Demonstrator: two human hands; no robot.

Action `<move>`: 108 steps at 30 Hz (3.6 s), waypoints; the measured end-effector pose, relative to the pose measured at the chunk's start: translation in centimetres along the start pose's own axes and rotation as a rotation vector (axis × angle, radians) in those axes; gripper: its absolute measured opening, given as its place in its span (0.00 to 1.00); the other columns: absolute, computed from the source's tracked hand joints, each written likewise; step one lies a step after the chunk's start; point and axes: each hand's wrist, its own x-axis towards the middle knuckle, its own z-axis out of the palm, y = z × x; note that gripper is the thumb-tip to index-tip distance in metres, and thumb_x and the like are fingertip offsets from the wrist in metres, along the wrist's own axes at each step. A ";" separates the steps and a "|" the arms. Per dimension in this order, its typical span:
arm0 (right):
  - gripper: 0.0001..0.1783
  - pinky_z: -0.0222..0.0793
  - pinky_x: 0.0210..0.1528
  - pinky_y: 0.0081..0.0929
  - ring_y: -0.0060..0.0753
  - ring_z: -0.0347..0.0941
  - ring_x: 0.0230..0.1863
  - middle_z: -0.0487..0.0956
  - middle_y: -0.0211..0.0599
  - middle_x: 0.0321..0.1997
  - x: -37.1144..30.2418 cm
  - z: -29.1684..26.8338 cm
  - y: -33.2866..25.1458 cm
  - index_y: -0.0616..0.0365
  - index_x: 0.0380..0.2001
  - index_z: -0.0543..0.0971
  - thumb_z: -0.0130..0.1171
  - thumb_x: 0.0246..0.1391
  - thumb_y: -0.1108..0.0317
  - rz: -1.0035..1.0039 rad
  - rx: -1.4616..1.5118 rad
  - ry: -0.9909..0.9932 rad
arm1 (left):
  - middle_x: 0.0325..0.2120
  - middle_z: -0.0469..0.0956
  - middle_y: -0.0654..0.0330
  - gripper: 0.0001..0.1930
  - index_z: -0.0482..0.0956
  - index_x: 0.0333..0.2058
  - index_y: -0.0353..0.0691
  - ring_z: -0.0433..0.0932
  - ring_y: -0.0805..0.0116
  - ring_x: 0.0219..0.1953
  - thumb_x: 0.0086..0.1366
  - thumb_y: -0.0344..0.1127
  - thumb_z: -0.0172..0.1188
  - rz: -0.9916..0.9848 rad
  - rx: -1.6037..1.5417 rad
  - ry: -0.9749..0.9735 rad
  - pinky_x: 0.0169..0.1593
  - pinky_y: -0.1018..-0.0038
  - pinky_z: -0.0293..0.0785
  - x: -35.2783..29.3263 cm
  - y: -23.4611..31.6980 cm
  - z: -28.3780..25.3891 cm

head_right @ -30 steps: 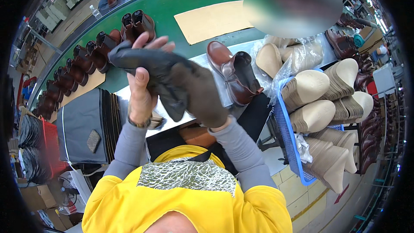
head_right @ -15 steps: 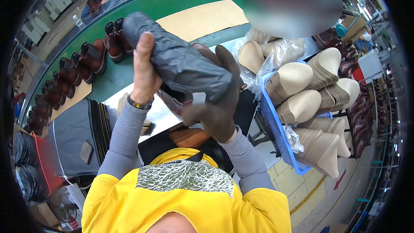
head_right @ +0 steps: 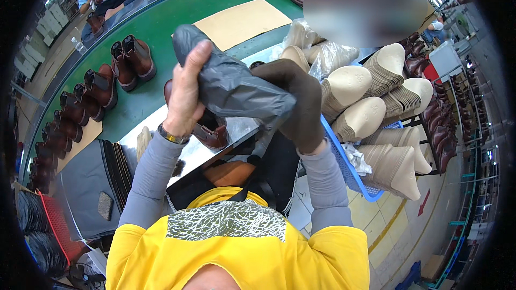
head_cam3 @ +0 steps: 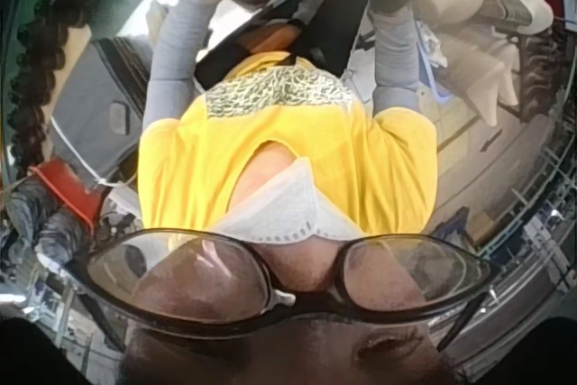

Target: Inspecting, cleaning, and assembling shoe components on a production line.

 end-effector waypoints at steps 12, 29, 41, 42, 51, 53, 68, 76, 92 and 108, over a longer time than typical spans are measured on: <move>0.20 0.71 0.52 0.28 0.33 0.77 0.48 0.81 0.42 0.45 -1.7 -4.4 2.1 0.63 0.49 0.77 0.60 0.50 0.81 0.018 -0.667 0.138 | 0.40 0.80 0.52 0.37 0.76 0.47 0.31 0.80 0.60 0.40 0.49 0.58 0.71 0.190 0.860 -0.581 0.45 0.66 0.76 2.4 -3.0 -2.0; 0.10 0.73 0.38 0.42 0.51 0.79 0.35 0.82 0.40 0.31 0.8 3.2 9.5 0.50 0.28 0.82 0.63 0.42 0.60 0.289 -0.819 -0.371 | 0.50 0.73 0.53 0.27 0.79 0.50 0.48 0.74 0.49 0.47 0.54 0.55 0.65 0.423 1.660 -0.762 0.53 0.56 0.64 -0.8 -3.3 -4.5; 0.11 0.74 0.44 0.34 0.41 0.80 0.39 0.84 0.33 0.37 -1.0 1.0 16.1 0.37 0.34 0.86 0.60 0.46 0.65 0.596 -0.806 -0.407 | 0.42 0.80 0.53 0.26 0.79 0.47 0.39 0.77 0.55 0.46 0.52 0.47 0.70 0.505 1.290 -0.645 0.54 0.61 0.66 -2.7 -0.8 -3.5; 0.11 0.73 0.45 0.33 0.41 0.80 0.40 0.83 0.34 0.37 -1.5 0.0 15.3 0.40 0.34 0.86 0.61 0.45 0.65 0.542 -0.763 -0.389 | 0.42 0.80 0.53 0.25 0.79 0.47 0.39 0.77 0.56 0.46 0.51 0.42 0.71 0.489 1.146 -0.556 0.52 0.65 0.68 -2.6 -0.5 -3.7; 0.15 0.74 0.46 0.35 0.43 0.79 0.41 0.82 0.38 0.37 -4.0 -3.7 3.0 0.48 0.40 0.84 0.66 0.46 0.65 0.072 -0.528 -0.086 | 0.60 0.65 0.51 0.48 0.59 0.65 0.37 0.66 0.57 0.60 0.50 0.53 0.69 0.553 0.386 -0.020 0.59 0.66 0.64 1.1 1.7 -7.2; 0.16 0.74 0.46 0.33 0.39 0.79 0.41 0.82 0.39 0.40 -2.8 -2.8 -0.1 0.52 0.43 0.82 0.66 0.49 0.65 0.163 -0.075 0.068 | 0.65 0.57 0.48 0.44 0.50 0.68 0.40 0.57 0.53 0.66 0.61 0.53 0.59 0.684 0.358 -0.318 0.68 0.60 0.51 1.1 3.4 -5.9; 0.29 0.65 0.54 0.47 0.39 0.71 0.52 0.74 0.37 0.51 -5.9 8.5 0.3 0.58 0.52 0.73 0.69 0.47 0.60 -0.251 0.453 -0.082 | 0.38 0.71 0.51 0.14 0.69 0.52 0.49 0.71 0.49 0.46 0.74 0.40 0.37 0.921 0.083 -0.772 0.59 0.48 0.67 -5.5 9.3 -3.7; 0.28 0.68 0.49 0.47 0.43 0.72 0.47 0.76 0.39 0.48 -4.0 16.1 -6.8 0.60 0.48 0.74 0.68 0.46 0.57 -0.508 1.228 0.046 | 0.38 0.69 0.54 0.17 0.67 0.55 0.61 0.71 0.51 0.44 0.69 0.51 0.48 0.849 0.171 -0.831 0.55 0.48 0.66 -6.1 10.3 -2.8; 0.27 0.72 0.41 0.46 0.49 0.75 0.39 0.79 0.43 0.42 5.8 18.3 -21.0 0.65 0.40 0.76 0.67 0.44 0.53 -0.800 2.904 0.257 | 0.36 0.68 0.57 0.16 0.70 0.51 0.57 0.68 0.52 0.39 0.68 0.50 0.45 1.029 0.182 -0.777 0.44 0.51 0.67 -9.9 10.8 -1.1; 0.28 0.68 0.44 0.49 0.44 0.73 0.42 0.76 0.39 0.43 3.2 21.9 -16.8 0.62 0.44 0.74 0.67 0.46 0.54 -0.690 2.925 0.412 | 0.48 0.67 0.50 0.61 0.58 0.61 0.33 0.68 0.52 0.54 0.35 0.67 0.75 0.999 -0.019 -0.613 0.61 0.56 0.64 -5.7 8.5 -5.5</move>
